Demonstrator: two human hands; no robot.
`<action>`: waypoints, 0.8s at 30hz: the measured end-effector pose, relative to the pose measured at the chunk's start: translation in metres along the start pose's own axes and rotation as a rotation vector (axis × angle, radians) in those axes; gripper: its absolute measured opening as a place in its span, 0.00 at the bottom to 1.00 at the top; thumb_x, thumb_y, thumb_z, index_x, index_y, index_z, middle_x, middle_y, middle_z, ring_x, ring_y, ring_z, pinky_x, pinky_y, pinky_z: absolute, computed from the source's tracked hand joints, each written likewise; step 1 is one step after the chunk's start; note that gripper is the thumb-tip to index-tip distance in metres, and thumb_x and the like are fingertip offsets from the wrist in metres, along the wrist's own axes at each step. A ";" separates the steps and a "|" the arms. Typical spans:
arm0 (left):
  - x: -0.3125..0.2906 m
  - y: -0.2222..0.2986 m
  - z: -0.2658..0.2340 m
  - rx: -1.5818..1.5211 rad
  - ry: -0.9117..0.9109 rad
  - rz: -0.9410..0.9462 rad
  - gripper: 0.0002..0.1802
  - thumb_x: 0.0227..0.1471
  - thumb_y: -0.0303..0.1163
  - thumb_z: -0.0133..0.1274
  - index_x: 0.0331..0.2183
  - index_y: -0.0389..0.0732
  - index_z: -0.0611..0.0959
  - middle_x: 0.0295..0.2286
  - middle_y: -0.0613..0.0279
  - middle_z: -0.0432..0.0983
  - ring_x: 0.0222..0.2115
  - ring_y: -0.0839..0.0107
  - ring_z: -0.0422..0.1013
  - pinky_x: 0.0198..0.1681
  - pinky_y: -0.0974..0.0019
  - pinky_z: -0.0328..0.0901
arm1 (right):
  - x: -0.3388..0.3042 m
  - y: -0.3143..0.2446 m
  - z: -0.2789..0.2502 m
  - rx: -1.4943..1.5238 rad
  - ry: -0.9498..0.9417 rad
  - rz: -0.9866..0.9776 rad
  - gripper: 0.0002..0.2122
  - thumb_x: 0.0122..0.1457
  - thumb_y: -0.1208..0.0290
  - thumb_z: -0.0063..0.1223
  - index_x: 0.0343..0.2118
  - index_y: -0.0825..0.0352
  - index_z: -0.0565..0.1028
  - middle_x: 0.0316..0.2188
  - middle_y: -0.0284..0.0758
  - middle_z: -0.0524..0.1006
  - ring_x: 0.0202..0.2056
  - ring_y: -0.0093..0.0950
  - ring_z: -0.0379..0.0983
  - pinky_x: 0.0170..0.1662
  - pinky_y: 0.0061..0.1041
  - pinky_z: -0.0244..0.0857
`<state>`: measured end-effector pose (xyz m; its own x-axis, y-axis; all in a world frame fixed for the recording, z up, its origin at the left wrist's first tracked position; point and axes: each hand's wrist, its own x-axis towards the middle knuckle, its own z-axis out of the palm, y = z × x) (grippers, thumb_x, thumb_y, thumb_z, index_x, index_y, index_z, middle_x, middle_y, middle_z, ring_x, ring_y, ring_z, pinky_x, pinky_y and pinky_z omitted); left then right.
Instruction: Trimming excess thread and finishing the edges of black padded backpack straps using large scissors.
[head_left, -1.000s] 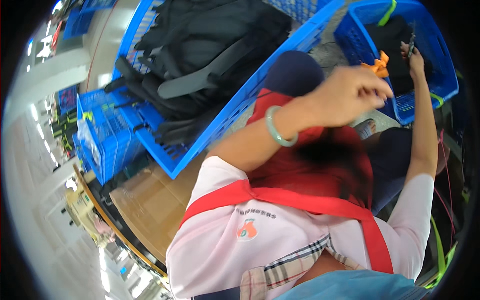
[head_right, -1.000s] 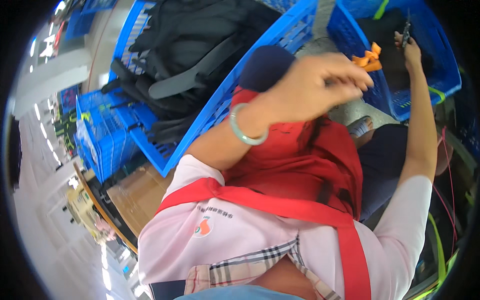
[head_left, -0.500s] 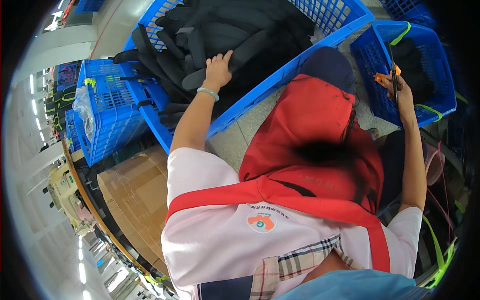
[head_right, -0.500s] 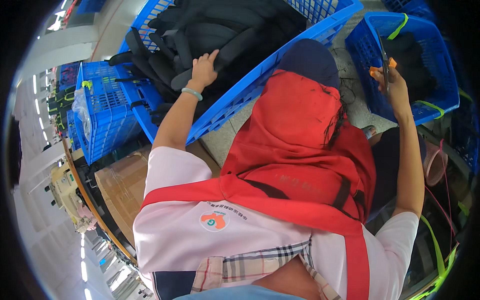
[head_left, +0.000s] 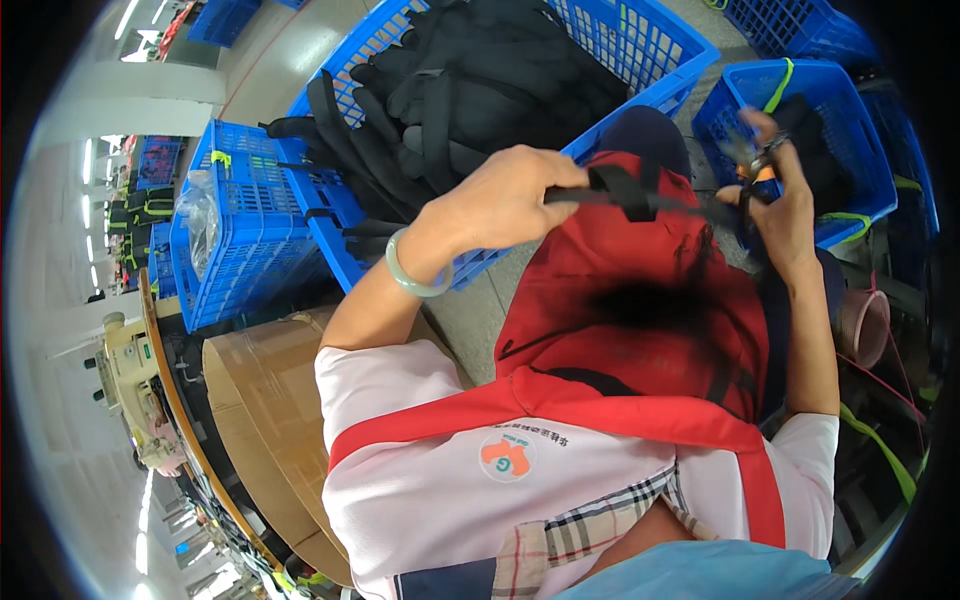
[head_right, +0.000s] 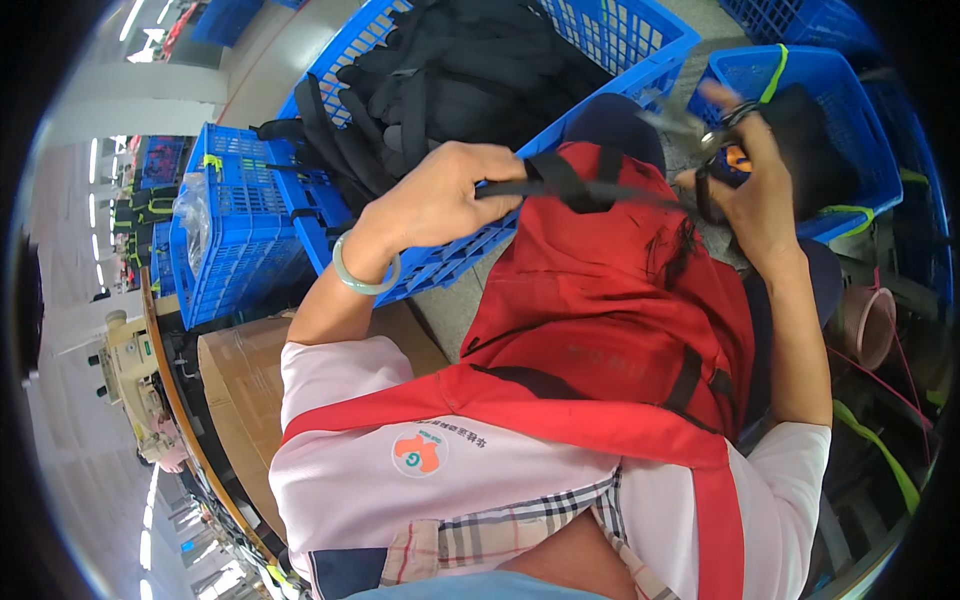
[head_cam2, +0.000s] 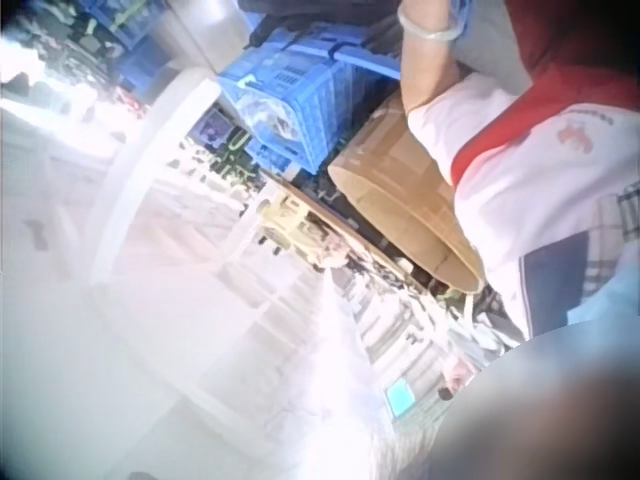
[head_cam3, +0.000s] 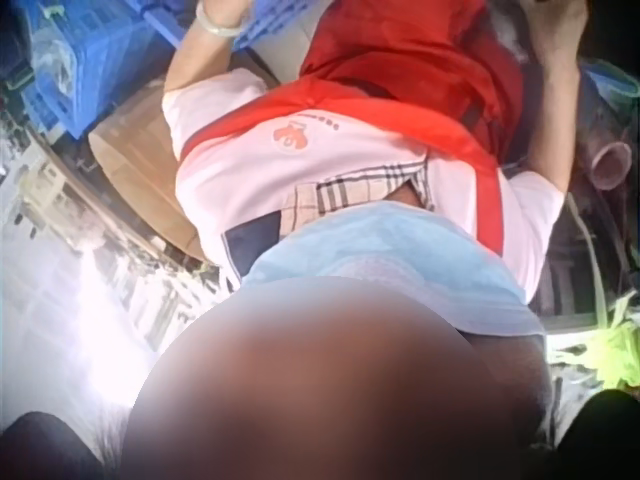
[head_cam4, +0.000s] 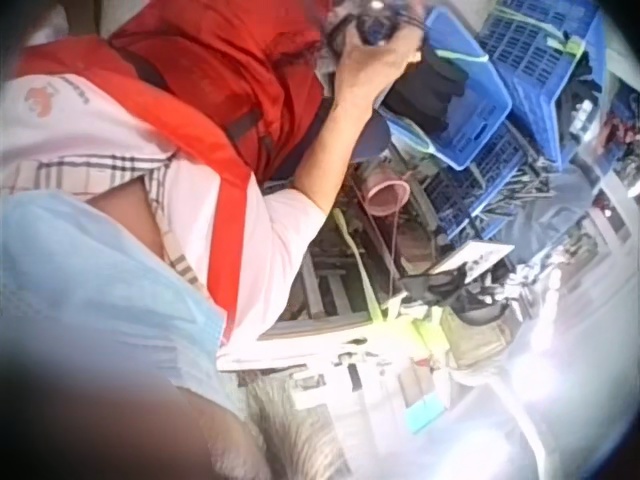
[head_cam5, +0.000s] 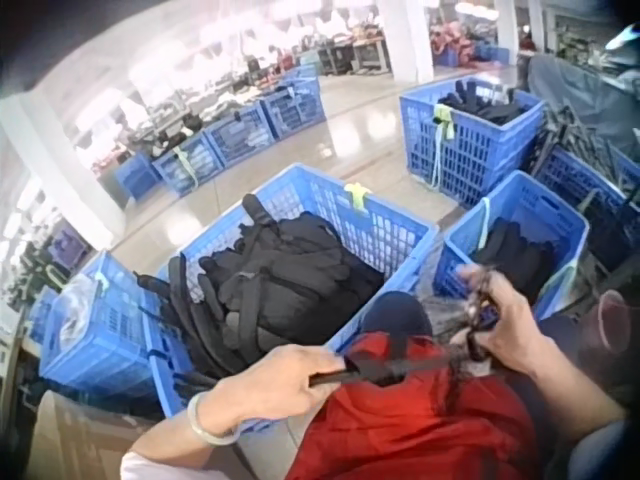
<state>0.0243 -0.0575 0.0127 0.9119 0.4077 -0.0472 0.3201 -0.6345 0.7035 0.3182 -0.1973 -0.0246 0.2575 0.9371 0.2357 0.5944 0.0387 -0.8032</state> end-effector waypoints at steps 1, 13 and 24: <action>-0.001 0.005 0.002 -0.046 -0.055 -0.047 0.11 0.43 0.26 0.57 0.33 0.34 0.82 0.25 0.50 0.76 0.27 0.56 0.73 0.33 0.62 0.66 | -0.009 0.007 -0.002 -0.129 -0.124 0.007 0.33 0.42 0.81 0.68 0.55 0.68 0.67 0.47 0.33 0.73 0.39 0.20 0.71 0.47 0.21 0.64; 0.023 -0.021 0.003 -0.278 -0.023 -0.236 0.12 0.42 0.26 0.65 0.33 0.33 0.83 0.25 0.70 0.77 0.28 0.83 0.69 0.34 0.77 0.65 | -0.057 0.053 0.012 0.706 -0.287 0.569 0.12 0.58 0.63 0.56 0.32 0.67 0.69 0.30 0.37 0.78 0.26 0.18 0.73 0.26 0.15 0.65; 0.011 -0.018 0.002 -0.237 -0.166 -0.282 0.12 0.41 0.26 0.64 0.31 0.32 0.83 0.22 0.64 0.76 0.25 0.80 0.69 0.32 0.73 0.64 | -0.063 0.165 -0.037 0.580 0.491 0.386 0.09 0.58 0.68 0.55 0.33 0.70 0.77 0.24 0.30 0.76 0.24 0.18 0.67 0.31 0.17 0.61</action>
<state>0.0292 -0.0428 -0.0024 0.8321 0.4204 -0.3617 0.5131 -0.3363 0.7897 0.4285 -0.2632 -0.1515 0.7426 0.6697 -0.0091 -0.0528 0.0450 -0.9976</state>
